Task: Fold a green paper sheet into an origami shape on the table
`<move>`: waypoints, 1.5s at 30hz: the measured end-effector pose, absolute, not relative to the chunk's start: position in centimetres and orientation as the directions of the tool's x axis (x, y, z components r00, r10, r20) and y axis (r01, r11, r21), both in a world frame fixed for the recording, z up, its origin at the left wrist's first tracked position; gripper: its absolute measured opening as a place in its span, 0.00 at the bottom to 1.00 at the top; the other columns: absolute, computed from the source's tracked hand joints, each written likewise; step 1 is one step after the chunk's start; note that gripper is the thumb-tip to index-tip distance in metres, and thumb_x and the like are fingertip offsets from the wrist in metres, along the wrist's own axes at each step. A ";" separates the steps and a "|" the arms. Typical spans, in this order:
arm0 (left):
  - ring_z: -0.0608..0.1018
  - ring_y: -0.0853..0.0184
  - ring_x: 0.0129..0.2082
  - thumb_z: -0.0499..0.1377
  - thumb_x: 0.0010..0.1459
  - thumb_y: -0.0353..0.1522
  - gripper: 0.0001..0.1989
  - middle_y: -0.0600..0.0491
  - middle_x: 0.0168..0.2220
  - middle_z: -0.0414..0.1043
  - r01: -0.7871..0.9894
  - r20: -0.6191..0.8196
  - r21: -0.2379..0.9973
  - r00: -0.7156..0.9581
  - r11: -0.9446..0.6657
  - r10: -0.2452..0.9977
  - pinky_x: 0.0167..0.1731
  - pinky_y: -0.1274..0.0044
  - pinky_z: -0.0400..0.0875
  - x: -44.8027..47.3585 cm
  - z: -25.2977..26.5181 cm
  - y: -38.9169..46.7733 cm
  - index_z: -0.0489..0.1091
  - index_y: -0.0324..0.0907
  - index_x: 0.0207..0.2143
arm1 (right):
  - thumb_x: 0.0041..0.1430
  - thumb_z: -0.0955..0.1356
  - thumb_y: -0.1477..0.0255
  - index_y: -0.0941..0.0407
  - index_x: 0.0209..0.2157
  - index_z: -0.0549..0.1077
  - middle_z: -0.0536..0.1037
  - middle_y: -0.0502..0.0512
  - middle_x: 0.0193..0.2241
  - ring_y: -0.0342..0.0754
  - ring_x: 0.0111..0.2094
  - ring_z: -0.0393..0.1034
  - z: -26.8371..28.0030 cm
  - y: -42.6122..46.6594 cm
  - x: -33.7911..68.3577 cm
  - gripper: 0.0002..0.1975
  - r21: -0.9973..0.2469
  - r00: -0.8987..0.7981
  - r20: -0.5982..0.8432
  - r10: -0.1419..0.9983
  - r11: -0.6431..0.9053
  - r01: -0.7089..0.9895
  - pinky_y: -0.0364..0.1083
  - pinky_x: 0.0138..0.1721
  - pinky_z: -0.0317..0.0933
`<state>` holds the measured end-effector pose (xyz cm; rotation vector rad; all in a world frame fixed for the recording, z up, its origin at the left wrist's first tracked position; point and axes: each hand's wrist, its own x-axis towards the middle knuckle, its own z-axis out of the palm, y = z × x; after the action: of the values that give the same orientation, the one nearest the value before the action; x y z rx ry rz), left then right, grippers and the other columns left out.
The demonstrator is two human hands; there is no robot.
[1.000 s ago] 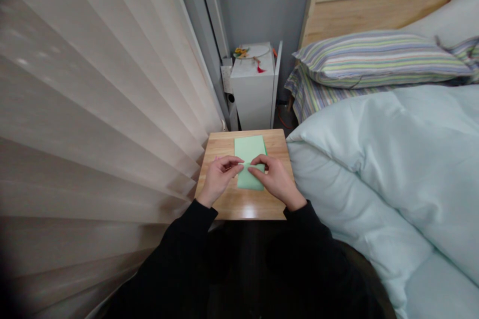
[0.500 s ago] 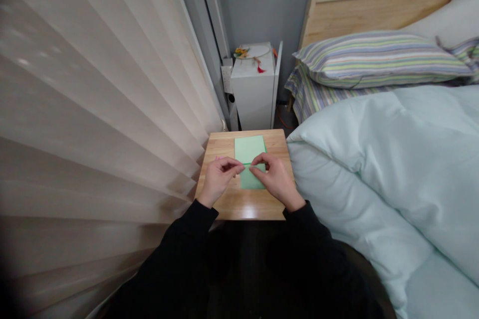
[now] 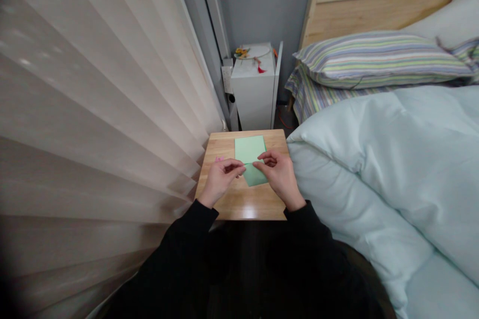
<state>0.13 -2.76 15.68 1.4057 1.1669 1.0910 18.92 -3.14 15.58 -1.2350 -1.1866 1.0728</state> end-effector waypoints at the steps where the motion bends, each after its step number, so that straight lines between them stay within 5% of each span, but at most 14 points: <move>1: 0.76 0.68 0.25 0.69 0.51 0.36 0.08 0.52 0.26 0.78 0.124 0.069 0.989 0.129 -0.086 0.989 0.30 0.75 0.74 0.1 15.7 -2.8 0.78 0.39 0.30 | 0.45 0.78 0.63 0.55 0.30 0.77 0.78 0.51 0.24 0.47 0.26 0.71 15.6 -3.1 19.0 0.14 -0.997 0.107 0.073 0.992 0.069 0.039 0.46 0.28 0.63; 15: 0.78 0.67 0.31 0.66 0.56 0.31 0.02 0.51 0.32 0.81 0.298 0.280 0.912 0.049 -0.281 0.959 0.30 0.76 0.71 -0.1 15.6 -2.8 0.79 0.42 0.33 | 0.55 0.74 0.63 0.55 0.28 0.76 0.77 0.51 0.24 0.46 0.26 0.68 15.5 -3.0 19.4 0.10 -0.973 0.103 0.166 0.981 0.146 0.179 0.47 0.30 0.62; 34: 0.78 0.63 0.38 0.61 0.63 0.27 0.06 0.50 0.36 0.78 0.515 0.422 0.696 0.270 -0.500 0.866 0.40 0.71 0.73 0.9 15.1 -3.3 0.77 0.44 0.41 | 0.61 0.70 0.71 0.54 0.29 0.74 0.79 0.53 0.28 0.50 0.31 0.73 15.8 -3.9 17.8 0.06 -0.814 -0.063 0.343 0.937 0.330 0.478 0.47 0.33 0.64; 45: 0.77 0.67 0.32 0.61 0.59 0.27 0.02 0.53 0.32 0.77 0.308 0.223 0.921 0.081 -0.237 0.972 0.35 0.75 0.70 1.3 15.1 -2.8 0.73 0.41 0.33 | 0.64 0.67 0.71 0.53 0.32 0.73 0.78 0.54 0.30 0.50 0.32 0.73 15.8 -3.8 18.0 0.05 -0.763 -0.142 0.364 0.920 0.382 0.522 0.48 0.36 0.64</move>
<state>1.30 -2.83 15.11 1.6468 1.2880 1.1786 18.01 -3.80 15.81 -1.2599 -1.7980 0.5942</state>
